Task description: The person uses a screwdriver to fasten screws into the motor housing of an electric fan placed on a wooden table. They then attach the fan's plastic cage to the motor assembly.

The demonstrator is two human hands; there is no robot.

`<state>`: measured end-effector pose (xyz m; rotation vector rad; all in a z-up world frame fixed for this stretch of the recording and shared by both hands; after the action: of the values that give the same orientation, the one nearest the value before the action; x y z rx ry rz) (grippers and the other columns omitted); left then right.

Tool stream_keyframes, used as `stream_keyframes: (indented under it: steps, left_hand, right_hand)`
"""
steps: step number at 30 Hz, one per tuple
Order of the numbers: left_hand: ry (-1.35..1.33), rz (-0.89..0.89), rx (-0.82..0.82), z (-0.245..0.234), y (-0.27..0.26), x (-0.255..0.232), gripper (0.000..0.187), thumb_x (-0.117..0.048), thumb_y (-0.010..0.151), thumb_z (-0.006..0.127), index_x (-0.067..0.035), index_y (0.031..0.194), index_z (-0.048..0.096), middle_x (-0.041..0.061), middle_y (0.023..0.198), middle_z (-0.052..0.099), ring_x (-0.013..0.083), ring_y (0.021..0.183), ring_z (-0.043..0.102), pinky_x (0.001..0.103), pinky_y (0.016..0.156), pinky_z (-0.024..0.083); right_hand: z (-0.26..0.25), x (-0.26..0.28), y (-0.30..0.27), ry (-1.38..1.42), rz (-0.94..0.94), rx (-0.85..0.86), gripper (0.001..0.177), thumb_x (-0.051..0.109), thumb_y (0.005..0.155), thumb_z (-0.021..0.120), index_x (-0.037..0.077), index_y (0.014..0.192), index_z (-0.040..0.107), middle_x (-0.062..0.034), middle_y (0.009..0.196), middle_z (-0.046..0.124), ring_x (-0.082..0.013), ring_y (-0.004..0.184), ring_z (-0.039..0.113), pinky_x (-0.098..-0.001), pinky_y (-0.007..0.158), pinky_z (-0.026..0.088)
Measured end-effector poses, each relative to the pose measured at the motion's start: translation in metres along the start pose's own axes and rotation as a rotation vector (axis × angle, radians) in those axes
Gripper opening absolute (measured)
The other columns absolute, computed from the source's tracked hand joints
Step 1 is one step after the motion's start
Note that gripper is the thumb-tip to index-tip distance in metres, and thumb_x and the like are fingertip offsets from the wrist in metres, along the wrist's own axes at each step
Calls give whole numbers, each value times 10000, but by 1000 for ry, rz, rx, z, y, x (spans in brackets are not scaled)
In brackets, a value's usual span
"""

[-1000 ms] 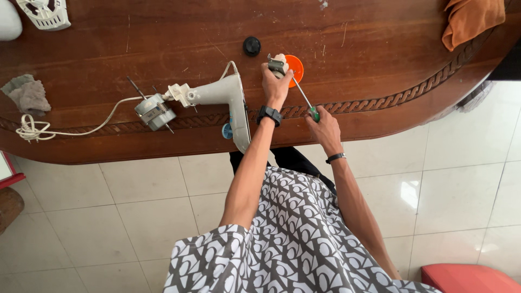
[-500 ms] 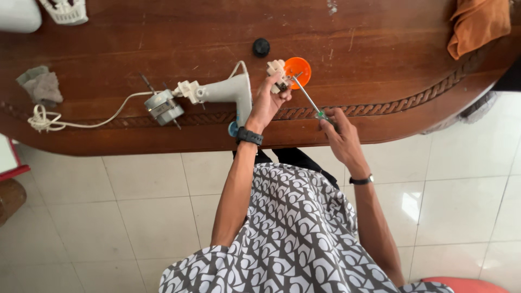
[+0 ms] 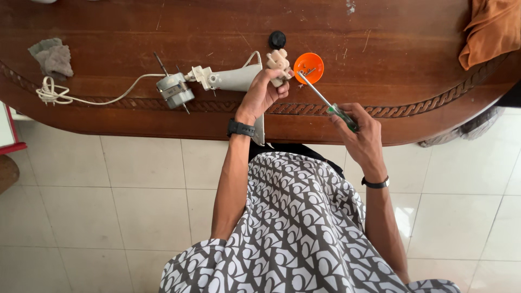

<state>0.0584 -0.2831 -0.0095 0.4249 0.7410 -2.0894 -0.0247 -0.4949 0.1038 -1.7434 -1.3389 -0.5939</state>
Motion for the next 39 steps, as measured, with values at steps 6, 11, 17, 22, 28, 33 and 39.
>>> stream_keyframes:
  steps: [6,11,17,22,28,33,39]
  left_hand:
    - [-21,10,79,10,-1,-7,428,-329,993,675,-19,1225,492,113,959,625,109,629,482,274,567,418]
    - [108,84,56,20,-2,-21,567,-477,964,686,-83,1310,470,41,934,582,60,581,419,246,552,419]
    - [101,91,66,33,3,-22,606,-503,955,657,-57,1329,489,20,888,549,66,573,431,246,537,435]
    - [87,66,55,35,3,-22,570,-466,979,649,-11,1288,499,54,912,575,84,609,429,269,564,438]
    - [138,91,42,33,0,-23,606,-468,965,658,2,1322,518,43,866,546,87,596,425,270,547,441]
    - [322,105,7,24,3,-22,722,-538,871,678,-101,1409,476,21,845,565,84,572,512,233,525,529]
    - [701,85,5,12,9,-15,742,-719,860,677,-152,1335,615,29,887,566,69,644,544,210,531,547]
  right_hand:
    - [-9,22,-9,-49,-77,-5,256,219,972,731,33,1148,713,-38,790,718,-75,636,588,-262,536,431]
    - [-18,40,-14,-8,-129,-41,249,185,983,736,23,1170,712,-59,864,745,-72,698,630,-248,585,479]
    - [-19,53,-17,10,-171,-49,247,175,987,737,18,1177,712,-75,943,772,-76,775,685,-237,646,524]
    - [-19,57,-19,9,-182,-47,253,176,991,738,11,1182,715,-72,909,762,-81,747,655,-245,641,507]
    - [-19,56,-21,-21,-189,-50,261,196,991,739,14,1177,718,-64,863,742,-66,693,616,-249,589,473]
    - [-14,44,-18,-29,-107,6,270,249,995,702,33,1156,720,-58,801,743,-70,643,595,-263,549,425]
    - [-6,1,-9,-196,239,273,414,390,1095,480,104,1106,779,-84,641,630,-142,550,535,-311,528,423]
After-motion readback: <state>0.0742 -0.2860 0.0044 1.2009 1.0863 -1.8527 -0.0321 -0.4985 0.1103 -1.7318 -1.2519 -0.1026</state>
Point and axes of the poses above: each hand's wrist, its own y-axis towards the middle knuckle, its own z-axis out of the palm, x = y × z, the point moved 10 cm from there along y, towards the middle knuckle
